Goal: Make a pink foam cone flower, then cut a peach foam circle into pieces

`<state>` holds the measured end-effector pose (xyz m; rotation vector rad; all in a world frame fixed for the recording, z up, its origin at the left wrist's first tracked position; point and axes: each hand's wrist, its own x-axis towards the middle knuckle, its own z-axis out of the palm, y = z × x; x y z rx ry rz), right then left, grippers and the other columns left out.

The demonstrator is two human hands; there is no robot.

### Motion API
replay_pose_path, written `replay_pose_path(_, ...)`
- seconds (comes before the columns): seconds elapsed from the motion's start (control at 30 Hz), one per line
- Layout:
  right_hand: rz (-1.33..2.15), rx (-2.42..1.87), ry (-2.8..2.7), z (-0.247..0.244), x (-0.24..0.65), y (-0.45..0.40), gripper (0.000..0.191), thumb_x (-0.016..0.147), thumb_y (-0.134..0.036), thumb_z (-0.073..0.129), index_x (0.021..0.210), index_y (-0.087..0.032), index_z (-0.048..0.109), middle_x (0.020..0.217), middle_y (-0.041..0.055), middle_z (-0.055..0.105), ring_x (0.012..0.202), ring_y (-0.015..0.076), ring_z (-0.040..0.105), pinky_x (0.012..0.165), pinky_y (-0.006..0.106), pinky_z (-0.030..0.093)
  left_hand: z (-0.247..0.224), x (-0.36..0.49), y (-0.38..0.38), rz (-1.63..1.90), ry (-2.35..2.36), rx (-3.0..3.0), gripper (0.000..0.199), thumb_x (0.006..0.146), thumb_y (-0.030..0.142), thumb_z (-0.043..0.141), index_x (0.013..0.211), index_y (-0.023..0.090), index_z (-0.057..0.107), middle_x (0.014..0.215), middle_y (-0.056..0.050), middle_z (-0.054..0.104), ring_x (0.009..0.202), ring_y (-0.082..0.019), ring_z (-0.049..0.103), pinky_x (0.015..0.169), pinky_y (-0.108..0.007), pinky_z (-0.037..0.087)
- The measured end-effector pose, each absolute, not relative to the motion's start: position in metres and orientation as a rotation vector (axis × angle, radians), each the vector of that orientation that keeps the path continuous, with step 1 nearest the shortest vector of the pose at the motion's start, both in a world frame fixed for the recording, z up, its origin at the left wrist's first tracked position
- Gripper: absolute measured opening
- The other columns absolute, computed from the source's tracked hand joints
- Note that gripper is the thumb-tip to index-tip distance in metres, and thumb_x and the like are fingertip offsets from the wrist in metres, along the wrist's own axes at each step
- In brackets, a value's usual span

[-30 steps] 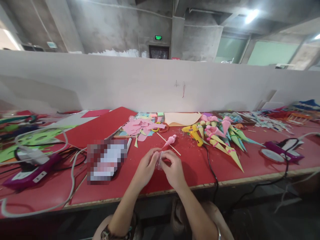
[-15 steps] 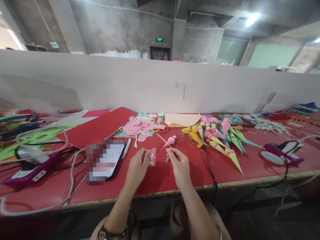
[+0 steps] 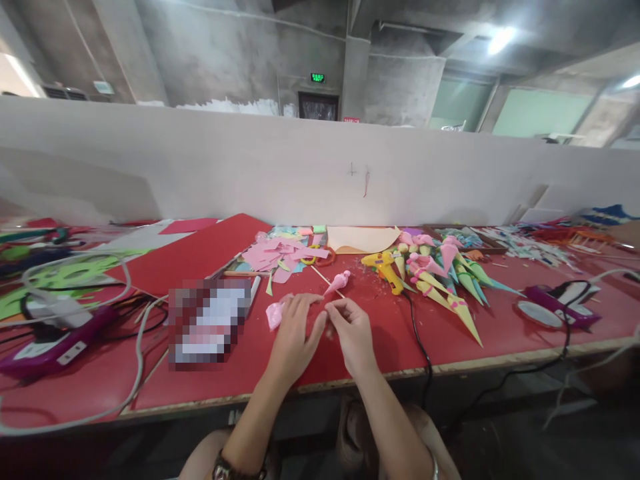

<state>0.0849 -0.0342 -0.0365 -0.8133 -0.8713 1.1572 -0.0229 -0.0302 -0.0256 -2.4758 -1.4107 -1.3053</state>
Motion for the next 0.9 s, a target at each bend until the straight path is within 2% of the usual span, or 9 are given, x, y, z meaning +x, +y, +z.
replay_pose_path(0.13,1.149,-0.801,-0.822,-0.039,0.085,-0.031,0.014,0.064,-0.027,0.067,0.070,-0.015,0.063,0.063,-0.0013,0.063,0.058,0.0107,0.059,0.057,0.021,0.049,-0.025,-0.023,-0.030,-1.324,-1.412,-2.471,0.015,0.085,0.026,0.039,0.092,0.020,0.050,0.088,-0.004,0.059,0.088,-0.019,0.053,0.085,-0.037,0.038)
replay_pose_path(0.33,1.253,-0.738,-0.679,-0.037,0.090,-0.030,0.025,0.064,-0.029,0.068,0.086,-0.016,0.065,0.069,-0.0001,0.068,0.063,0.0112,0.062,0.065,0.023,0.050,-0.027,-0.024,-0.028,-1.283,-1.400,-2.485,0.012,0.083,0.021,0.041,0.091,0.020,0.050,0.089,-0.004,0.059,0.089,-0.019,0.052,0.087,-0.038,0.037)
replay_pose_path(0.47,1.265,-0.785,-0.673,-0.034,0.094,-0.031,0.022,0.064,-0.032,0.068,0.077,-0.014,0.064,0.063,0.0015,0.067,0.058,0.0122,0.063,0.058,0.022,0.050,-0.028,-0.023,-0.029,-1.317,-1.408,-2.466,0.012,0.083,0.022,0.041,0.092,0.020,0.049,0.089,-0.004,0.059,0.088,-0.020,0.053,0.087,-0.038,0.038)
replay_pose_path(0.6,1.176,-0.862,-0.657,-0.034,0.096,-0.030,0.022,0.062,-0.031,0.070,0.066,-0.016,0.055,0.056,-0.0004,0.065,0.048,0.0112,0.061,0.049,0.021,0.047,-0.026,-0.022,-0.030,-1.377,-1.414,-2.466,0.012,0.084,0.023,0.040,0.091,0.020,0.049,0.086,-0.003,0.059,0.086,-0.019,0.054,0.085,-0.037,0.039)
replay_pose_path(0.8,1.218,-0.795,-0.644,-0.036,0.097,-0.026,0.024,0.062,-0.032,0.069,0.075,-0.016,0.057,0.062,0.0002,0.066,0.057,0.0129,0.062,0.059,0.025,0.049,-0.030,-0.015,-0.025,-1.422,-1.512,-2.446,0.010,0.081,0.022,0.043,0.087,0.020,0.050,0.083,-0.003,0.060,0.084,-0.018,0.055,0.081,-0.037,0.042)
replay_pose_path(0.9,1.195,-0.783,-0.634,-0.034,0.099,-0.024,0.023,0.068,-0.037,0.063,0.070,-0.015,0.057,0.055,-0.0013,0.061,0.050,0.0113,0.057,0.052,0.023,0.045,-0.029,-0.011,-0.019,-1.401,-1.650,-2.396,0.010,0.079,0.021,0.044,0.088,0.019,0.049,0.084,-0.004,0.060,0.082,-0.019,0.056,0.076,-0.035,0.044)
